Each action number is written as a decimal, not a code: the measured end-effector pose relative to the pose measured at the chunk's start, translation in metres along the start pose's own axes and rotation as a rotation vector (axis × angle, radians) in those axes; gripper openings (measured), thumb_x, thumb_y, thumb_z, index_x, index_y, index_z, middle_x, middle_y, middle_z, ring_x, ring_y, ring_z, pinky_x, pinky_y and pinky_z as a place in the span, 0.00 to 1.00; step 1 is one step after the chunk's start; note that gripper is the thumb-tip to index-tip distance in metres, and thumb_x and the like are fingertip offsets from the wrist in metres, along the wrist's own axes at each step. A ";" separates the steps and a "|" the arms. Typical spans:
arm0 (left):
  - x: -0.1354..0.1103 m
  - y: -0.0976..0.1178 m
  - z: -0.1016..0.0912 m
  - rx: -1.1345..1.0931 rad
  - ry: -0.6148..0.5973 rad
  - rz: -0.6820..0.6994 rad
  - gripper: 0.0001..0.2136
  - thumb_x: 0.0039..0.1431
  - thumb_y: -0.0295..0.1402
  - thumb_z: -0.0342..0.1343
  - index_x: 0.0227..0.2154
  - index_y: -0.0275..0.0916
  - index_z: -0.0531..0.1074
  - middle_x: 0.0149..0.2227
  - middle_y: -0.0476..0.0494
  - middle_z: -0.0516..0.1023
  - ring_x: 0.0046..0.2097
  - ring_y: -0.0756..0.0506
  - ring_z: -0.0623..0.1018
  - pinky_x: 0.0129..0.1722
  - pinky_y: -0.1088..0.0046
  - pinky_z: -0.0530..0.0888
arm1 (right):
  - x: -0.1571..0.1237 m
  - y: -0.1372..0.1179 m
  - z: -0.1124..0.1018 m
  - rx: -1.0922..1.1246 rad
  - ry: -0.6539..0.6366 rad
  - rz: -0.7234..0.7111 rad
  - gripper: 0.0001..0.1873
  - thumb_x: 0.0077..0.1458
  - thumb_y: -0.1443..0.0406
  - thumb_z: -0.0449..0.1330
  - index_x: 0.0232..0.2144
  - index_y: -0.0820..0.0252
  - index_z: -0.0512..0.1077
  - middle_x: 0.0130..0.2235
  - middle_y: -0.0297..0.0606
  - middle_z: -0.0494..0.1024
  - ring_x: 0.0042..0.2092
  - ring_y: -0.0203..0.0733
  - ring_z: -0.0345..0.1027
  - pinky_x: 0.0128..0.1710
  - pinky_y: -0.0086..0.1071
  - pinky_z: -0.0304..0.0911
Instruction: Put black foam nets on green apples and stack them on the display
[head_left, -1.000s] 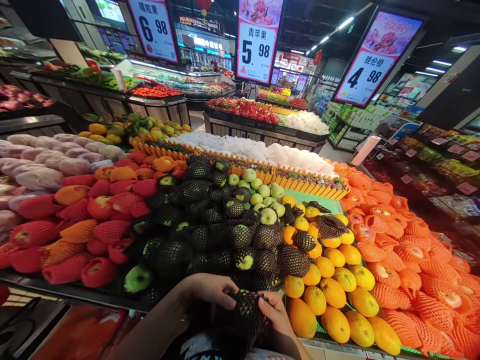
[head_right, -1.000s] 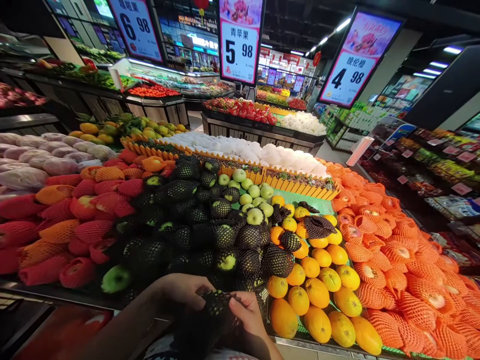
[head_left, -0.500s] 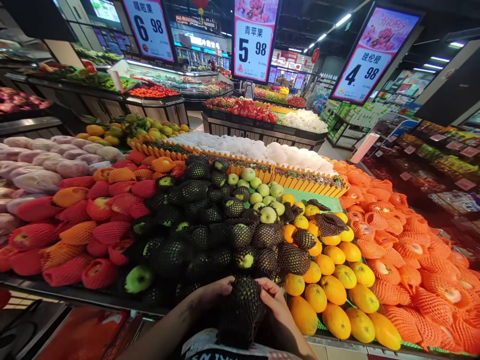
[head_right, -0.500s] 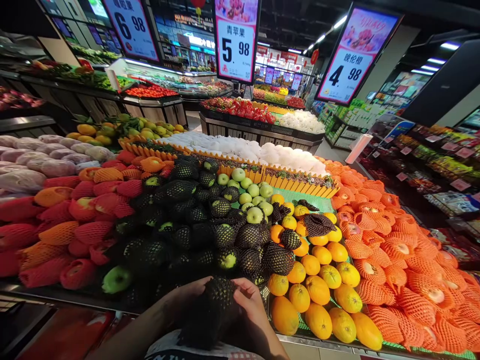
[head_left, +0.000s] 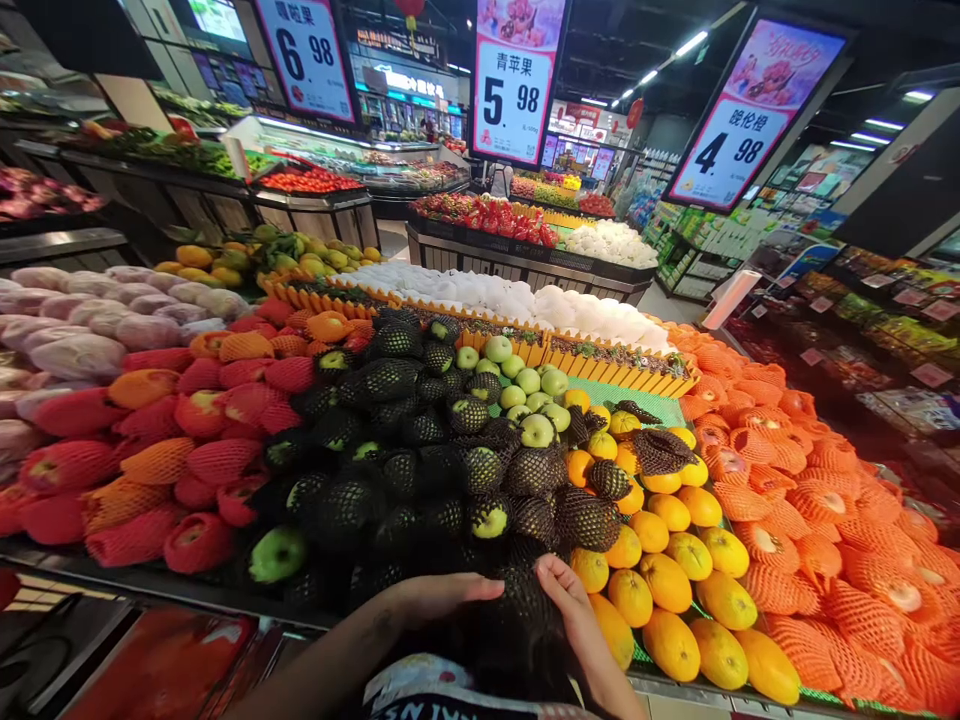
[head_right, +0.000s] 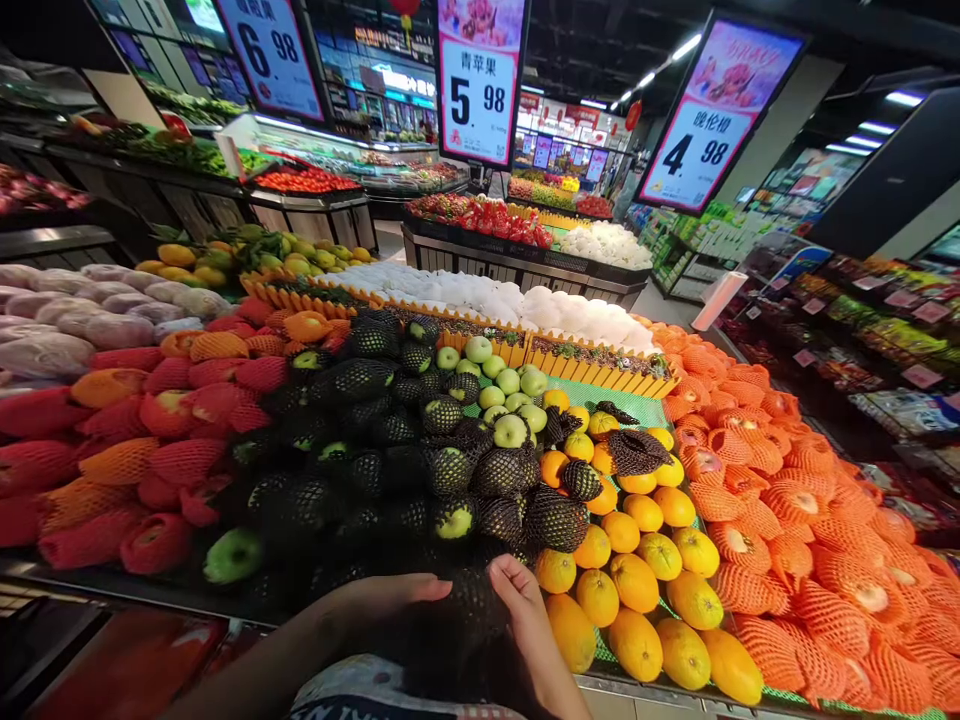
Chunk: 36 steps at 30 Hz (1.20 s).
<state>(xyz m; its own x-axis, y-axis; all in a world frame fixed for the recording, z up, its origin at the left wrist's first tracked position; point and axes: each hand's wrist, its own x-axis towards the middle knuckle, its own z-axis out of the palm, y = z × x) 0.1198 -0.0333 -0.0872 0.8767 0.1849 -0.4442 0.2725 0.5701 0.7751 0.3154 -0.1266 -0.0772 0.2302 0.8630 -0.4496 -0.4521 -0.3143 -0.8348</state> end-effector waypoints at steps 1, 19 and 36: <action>-0.002 0.003 0.003 0.008 0.014 0.003 0.29 0.53 0.59 0.59 0.42 0.34 0.78 0.41 0.40 0.79 0.39 0.45 0.75 0.44 0.67 0.72 | 0.001 -0.001 -0.001 -0.036 -0.033 -0.030 0.27 0.35 0.47 0.77 0.25 0.61 0.73 0.28 0.32 0.67 0.32 0.36 0.56 0.35 0.30 0.55; 0.014 -0.022 0.021 0.243 0.042 0.224 0.41 0.38 0.35 0.71 0.60 0.38 0.66 0.57 0.38 0.73 0.60 0.34 0.69 0.62 0.52 0.64 | 0.002 -0.022 -0.020 -0.540 -0.378 -0.223 0.30 0.56 0.42 0.61 0.26 0.59 0.57 0.26 0.29 0.53 0.30 0.34 0.44 0.31 0.30 0.44; -0.007 0.011 0.011 0.333 0.293 0.324 0.33 0.37 0.54 0.66 0.41 0.34 0.69 0.42 0.40 0.74 0.44 0.41 0.70 0.46 0.64 0.70 | -0.001 -0.009 0.003 -0.177 -0.377 -0.192 0.36 0.56 0.33 0.53 0.51 0.50 0.74 0.53 0.40 0.72 0.58 0.49 0.61 0.62 0.38 0.53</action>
<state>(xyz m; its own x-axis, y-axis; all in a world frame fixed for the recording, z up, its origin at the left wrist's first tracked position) 0.1210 -0.0372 -0.0702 0.8027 0.5510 -0.2282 0.1591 0.1710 0.9723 0.3169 -0.1232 -0.0685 -0.0489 0.9856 -0.1621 -0.2702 -0.1693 -0.9478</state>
